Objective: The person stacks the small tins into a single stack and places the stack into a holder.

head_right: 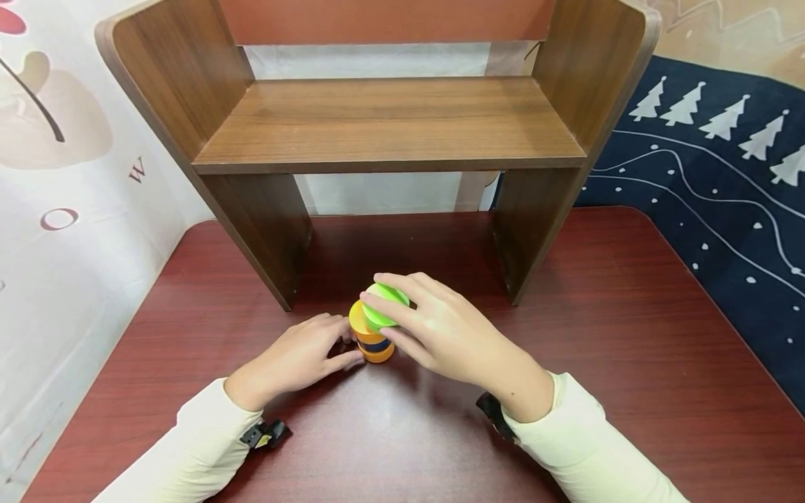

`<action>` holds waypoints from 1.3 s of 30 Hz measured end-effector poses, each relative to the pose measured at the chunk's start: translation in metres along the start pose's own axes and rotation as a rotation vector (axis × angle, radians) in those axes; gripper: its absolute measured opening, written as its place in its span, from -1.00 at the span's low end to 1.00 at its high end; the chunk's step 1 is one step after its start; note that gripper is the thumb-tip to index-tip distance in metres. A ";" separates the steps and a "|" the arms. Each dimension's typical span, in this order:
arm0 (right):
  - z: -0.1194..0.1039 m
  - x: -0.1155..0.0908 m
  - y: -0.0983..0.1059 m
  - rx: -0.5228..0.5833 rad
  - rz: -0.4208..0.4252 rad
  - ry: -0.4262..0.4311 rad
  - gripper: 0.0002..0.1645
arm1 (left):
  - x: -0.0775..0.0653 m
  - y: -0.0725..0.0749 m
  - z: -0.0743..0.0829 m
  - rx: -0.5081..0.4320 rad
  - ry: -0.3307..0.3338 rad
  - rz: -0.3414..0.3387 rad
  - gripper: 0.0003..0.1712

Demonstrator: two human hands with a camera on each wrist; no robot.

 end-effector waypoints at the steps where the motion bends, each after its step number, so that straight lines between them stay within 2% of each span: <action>1: 0.000 0.001 0.000 0.000 0.005 0.004 -0.44 | 0.000 0.000 0.000 0.000 0.000 0.000 -0.69; 12: 0.000 0.005 -0.001 0.002 0.041 0.031 -0.45 | 0.000 0.003 0.001 -0.008 -0.007 0.007 -0.70; 31: -0.001 0.011 -0.009 0.013 0.016 0.033 -0.46 | -0.001 0.001 0.001 0.004 -0.008 0.001 -0.71; 39: -0.001 0.011 -0.008 0.020 0.033 0.044 -0.43 | -0.001 0.001 0.000 0.003 -0.001 -0.001 -0.71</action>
Point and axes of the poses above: each hand's wrist, its own x-axis towards the middle knuckle, its own y-axis out of the back of the hand, z = x × y, the point moved 10 cm from there along x, towards the middle knuckle, and after that the axes turned 1 degree about -y, right-handed, at the moved point
